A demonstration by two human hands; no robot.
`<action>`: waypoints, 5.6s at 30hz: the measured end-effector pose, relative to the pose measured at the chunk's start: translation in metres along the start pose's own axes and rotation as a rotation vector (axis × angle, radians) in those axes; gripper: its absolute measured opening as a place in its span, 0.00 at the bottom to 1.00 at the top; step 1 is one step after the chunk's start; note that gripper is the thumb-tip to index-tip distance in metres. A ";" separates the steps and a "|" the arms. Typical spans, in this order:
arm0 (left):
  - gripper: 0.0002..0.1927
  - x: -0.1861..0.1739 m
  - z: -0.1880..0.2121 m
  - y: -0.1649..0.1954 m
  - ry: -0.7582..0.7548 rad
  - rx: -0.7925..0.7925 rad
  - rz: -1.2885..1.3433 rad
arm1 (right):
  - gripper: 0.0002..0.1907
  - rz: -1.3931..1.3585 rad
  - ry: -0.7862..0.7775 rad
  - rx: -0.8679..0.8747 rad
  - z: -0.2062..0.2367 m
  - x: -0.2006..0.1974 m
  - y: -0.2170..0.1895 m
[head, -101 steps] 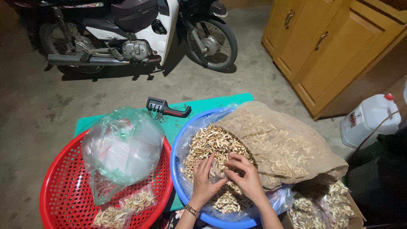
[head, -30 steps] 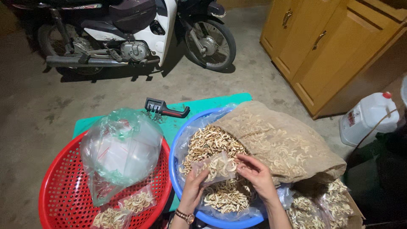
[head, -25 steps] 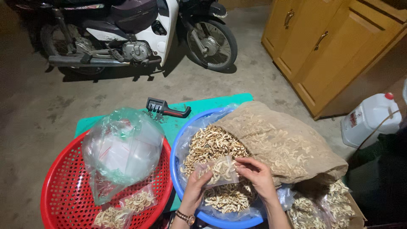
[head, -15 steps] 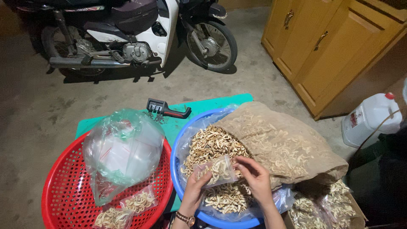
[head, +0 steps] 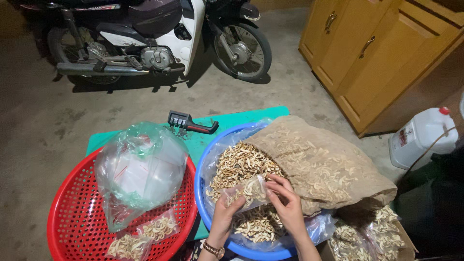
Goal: The person scoops dried mushrooms from a blue basin into small clear plastic bags and places the filled bags into a red basket. The process is repeated multiple times throughout the clip.
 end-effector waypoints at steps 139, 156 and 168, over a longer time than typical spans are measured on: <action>0.05 -0.206 -0.027 0.210 0.771 0.898 -1.468 | 0.07 0.017 -0.064 0.118 -0.007 0.020 0.129; 0.12 -0.203 0.044 0.278 0.902 0.988 -1.313 | 0.07 0.072 -0.041 0.174 -0.007 0.016 0.082; 0.05 -0.106 0.079 0.286 0.566 1.046 -0.865 | 0.15 0.012 -0.214 -0.078 -0.016 0.086 -0.047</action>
Point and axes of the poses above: each hand's wrist, its own z-axis away from the middle knuckle, its own x-axis out of the palm, y = z × x, the point moved 8 cm from there along -z, towards the middle knuckle, and after that the axes turned 7 degrees about y, right-handed, at the moved point
